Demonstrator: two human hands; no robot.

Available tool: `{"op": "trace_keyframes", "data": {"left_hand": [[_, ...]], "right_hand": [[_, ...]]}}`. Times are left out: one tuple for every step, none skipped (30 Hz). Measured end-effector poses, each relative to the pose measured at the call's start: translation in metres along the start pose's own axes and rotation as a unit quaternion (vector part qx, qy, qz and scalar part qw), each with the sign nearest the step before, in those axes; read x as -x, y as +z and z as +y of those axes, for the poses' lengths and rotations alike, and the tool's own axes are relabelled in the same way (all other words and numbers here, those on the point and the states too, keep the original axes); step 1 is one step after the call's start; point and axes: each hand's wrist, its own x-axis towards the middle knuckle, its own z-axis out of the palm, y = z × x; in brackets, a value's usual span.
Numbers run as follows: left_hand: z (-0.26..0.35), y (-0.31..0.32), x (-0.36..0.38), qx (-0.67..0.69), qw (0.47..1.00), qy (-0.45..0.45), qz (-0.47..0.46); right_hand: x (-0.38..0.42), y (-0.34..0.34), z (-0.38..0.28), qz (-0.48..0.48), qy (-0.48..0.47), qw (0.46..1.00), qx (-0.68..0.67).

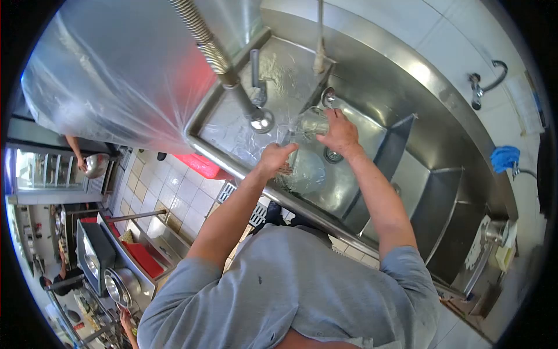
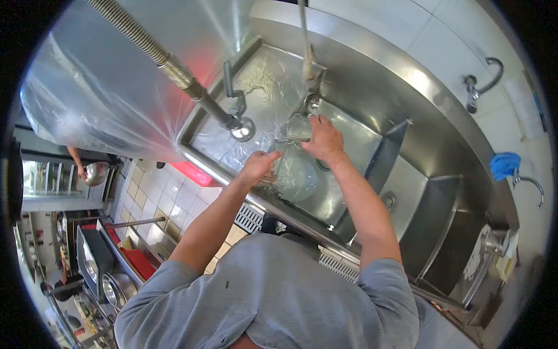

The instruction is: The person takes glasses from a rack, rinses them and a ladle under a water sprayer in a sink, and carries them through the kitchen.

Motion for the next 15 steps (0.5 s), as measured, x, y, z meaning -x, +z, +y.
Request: {"op": "trace_keyframes", "data": {"left_hand": [[0.002,0.013,-0.001,-0.039,0.999,0.027,0.010],[0.008,0.027,0.003,-0.042,0.999,0.028,-0.002],[0.020,0.039,0.010,-0.077,0.997,0.015,-0.020],[0.027,0.050,0.014,-0.111,0.993,0.003,-0.037],[0.024,0.059,0.008,-0.116,0.992,0.005,-0.047],[0.018,0.068,0.000,-0.147,0.987,0.015,-0.063],[0.012,0.075,-0.008,-0.178,0.980,0.025,-0.079],[0.016,0.080,-0.007,-0.183,0.979,0.027,-0.087],[0.018,0.080,-0.006,-0.236,0.966,0.029,-0.099],[0.019,0.080,-0.004,-0.288,0.951,0.028,-0.111],[0.022,0.078,0.004,-0.293,0.948,0.028,-0.116],[0.026,0.075,0.016,-0.216,0.968,-0.017,-0.129],[0.027,0.069,0.022,-0.136,0.979,-0.064,-0.139],[0.010,0.055,0.007,-0.040,0.975,-0.108,-0.188],[0.010,0.053,0.013,-0.044,0.975,-0.111,-0.189]], "right_hand": [[0.008,-0.014,0.009,-0.026,-0.014,0.998,0.058],[0.016,-0.024,0.016,-0.007,-0.022,0.996,0.091],[0.023,-0.035,0.024,-0.004,-0.011,0.995,0.095],[0.030,-0.046,0.031,-0.006,-0.011,0.992,0.129],[0.037,-0.058,0.038,-0.008,-0.011,0.987,0.163],[0.046,-0.071,0.042,-0.012,0.009,0.984,0.180],[0.054,-0.081,0.048,-0.009,0.018,0.983,0.182],[0.063,-0.089,0.056,0.005,0.022,0.979,0.201],[0.072,-0.097,0.064,0.018,0.026,0.975,0.219],[0.080,-0.102,0.072,0.017,0.033,0.975,0.218],[0.088,-0.108,0.081,0.026,0.047,0.970,0.236],[0.095,-0.114,0.088,0.035,0.060,0.965,0.253],[0.104,-0.122,0.093,0.035,0.066,0.965,0.252],[0.112,-0.130,0.095,0.030,0.074,0.959,0.271],[0.120,-0.136,0.099,0.026,0.080,0.953,0.290]]}}
